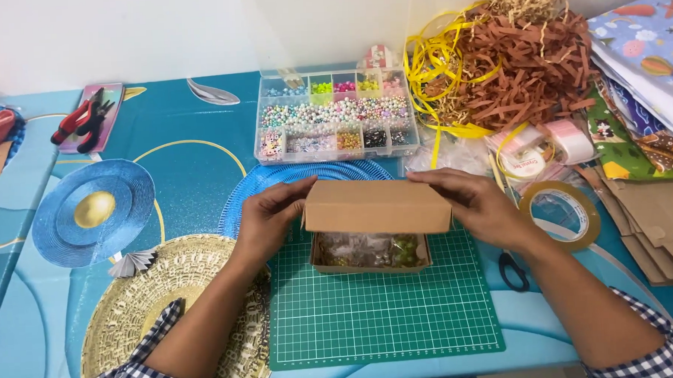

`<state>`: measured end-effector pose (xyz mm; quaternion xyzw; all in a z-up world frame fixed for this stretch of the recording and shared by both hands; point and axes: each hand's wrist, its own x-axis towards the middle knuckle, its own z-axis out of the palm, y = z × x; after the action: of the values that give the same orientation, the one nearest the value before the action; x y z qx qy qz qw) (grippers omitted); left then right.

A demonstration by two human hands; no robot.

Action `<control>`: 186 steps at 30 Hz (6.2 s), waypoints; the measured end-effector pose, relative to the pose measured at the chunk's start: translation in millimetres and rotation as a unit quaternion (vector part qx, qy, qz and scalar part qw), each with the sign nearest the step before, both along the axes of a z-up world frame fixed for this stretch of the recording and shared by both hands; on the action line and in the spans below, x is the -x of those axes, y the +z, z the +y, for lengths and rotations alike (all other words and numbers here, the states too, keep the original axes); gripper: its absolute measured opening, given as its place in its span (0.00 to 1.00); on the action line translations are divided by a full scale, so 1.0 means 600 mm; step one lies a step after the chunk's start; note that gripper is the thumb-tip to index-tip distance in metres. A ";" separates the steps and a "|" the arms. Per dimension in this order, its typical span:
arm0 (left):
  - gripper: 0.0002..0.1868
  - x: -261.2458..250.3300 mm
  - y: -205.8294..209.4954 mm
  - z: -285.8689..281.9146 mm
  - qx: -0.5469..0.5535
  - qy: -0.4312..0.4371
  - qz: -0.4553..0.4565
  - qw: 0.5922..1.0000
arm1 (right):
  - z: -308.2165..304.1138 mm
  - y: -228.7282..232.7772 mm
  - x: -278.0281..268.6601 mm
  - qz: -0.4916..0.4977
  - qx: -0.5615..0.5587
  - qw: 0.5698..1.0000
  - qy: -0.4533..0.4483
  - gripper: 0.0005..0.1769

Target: Packaging small jewelry components into a box and wrapping it with decorative paper.

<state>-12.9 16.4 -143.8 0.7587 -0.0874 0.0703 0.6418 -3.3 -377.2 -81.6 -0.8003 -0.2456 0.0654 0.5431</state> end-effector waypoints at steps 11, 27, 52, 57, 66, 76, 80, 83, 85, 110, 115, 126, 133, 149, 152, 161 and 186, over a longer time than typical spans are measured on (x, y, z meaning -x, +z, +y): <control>0.23 0.014 0.018 0.007 -0.076 -0.042 -0.095 0.992 | -0.003 -0.025 0.002 0.099 0.092 0.978 -0.158 0.32; 0.26 0.020 0.041 0.013 -0.071 -0.057 -0.115 0.989 | -0.016 -0.011 0.000 0.037 0.016 0.999 -0.002 0.63; 0.84 0.062 0.142 0.017 -0.214 -0.313 -0.030 0.925 | -0.018 0.031 0.031 -0.103 0.159 0.963 0.194 0.74; 0.66 0.080 0.132 -0.015 -0.252 -0.272 -0.078 0.926 | -0.009 0.007 0.028 -0.185 0.229 0.936 0.196 0.68; 0.58 0.077 0.125 -0.021 -0.227 -0.277 -0.080 0.930 | -0.001 -0.010 0.029 -0.178 0.174 0.959 0.134 0.56; 0.55 0.075 0.123 -0.021 -0.187 -0.267 -0.104 0.940 | 0.010 0.000 0.031 -0.040 0.071 0.983 0.166 0.45; 0.56 0.075 0.125 -0.021 -0.178 -0.272 -0.101 0.940 | 0.011 0.003 0.033 -0.024 0.066 0.984 0.163 0.46; 0.57 0.073 0.122 -0.019 -0.189 -0.279 -0.097 0.936 | 0.011 0.002 0.034 -0.016 0.066 0.984 0.163 0.45; 0.57 0.071 0.120 -0.017 -0.196 -0.282 -0.093 0.935 | 0.011 0.001 0.033 -0.016 0.068 0.984 0.163 0.44; 0.74 0.066 0.093 -0.018 -0.216 -0.182 -0.089 0.955 | 0.033 -0.023 0.046 -0.155 0.197 0.959 0.132 0.55; 0.44 0.067 0.089 -0.031 -0.211 -0.071 -0.123 0.967 | 0.061 -0.047 0.051 -0.222 0.155 0.961 0.046 0.54; 0.59 0.062 0.055 -0.016 -0.318 -0.113 -0.208 0.918 | 0.072 -0.071 0.047 -0.262 0.096 0.959 0.040 0.48; 0.53 0.054 0.050 -0.009 -0.367 -0.131 -0.171 0.905 | 0.071 -0.062 0.039 -0.131 0.122 0.979 0.098 0.51; 0.48 0.067 0.066 -0.020 -0.416 -0.068 -0.239 0.875 | 0.037 0.021 0.049 -0.185 0.293 0.936 0.063 0.65; 0.50 0.083 0.080 -0.017 -0.455 -0.054 -0.187 0.869 | -0.036 0.084 0.048 -0.145 0.288 0.946 -0.028 0.52; 0.53 0.106 0.061 -0.015 -0.449 -0.008 -0.094 0.889 | -0.455 0.081 -0.091 -0.180 0.311 0.785 -0.505 0.31; 0.56 0.094 0.039 -0.018 -0.407 -0.029 -0.245 0.880 | -0.857 0.078 -0.204 -0.548 0.298 0.479 -0.618 0.06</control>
<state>-69.4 5.3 -120.5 0.9089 -0.2843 0.1932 0.2363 119.3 -891.7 -34.8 -0.7325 0.0991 -0.6697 -0.0724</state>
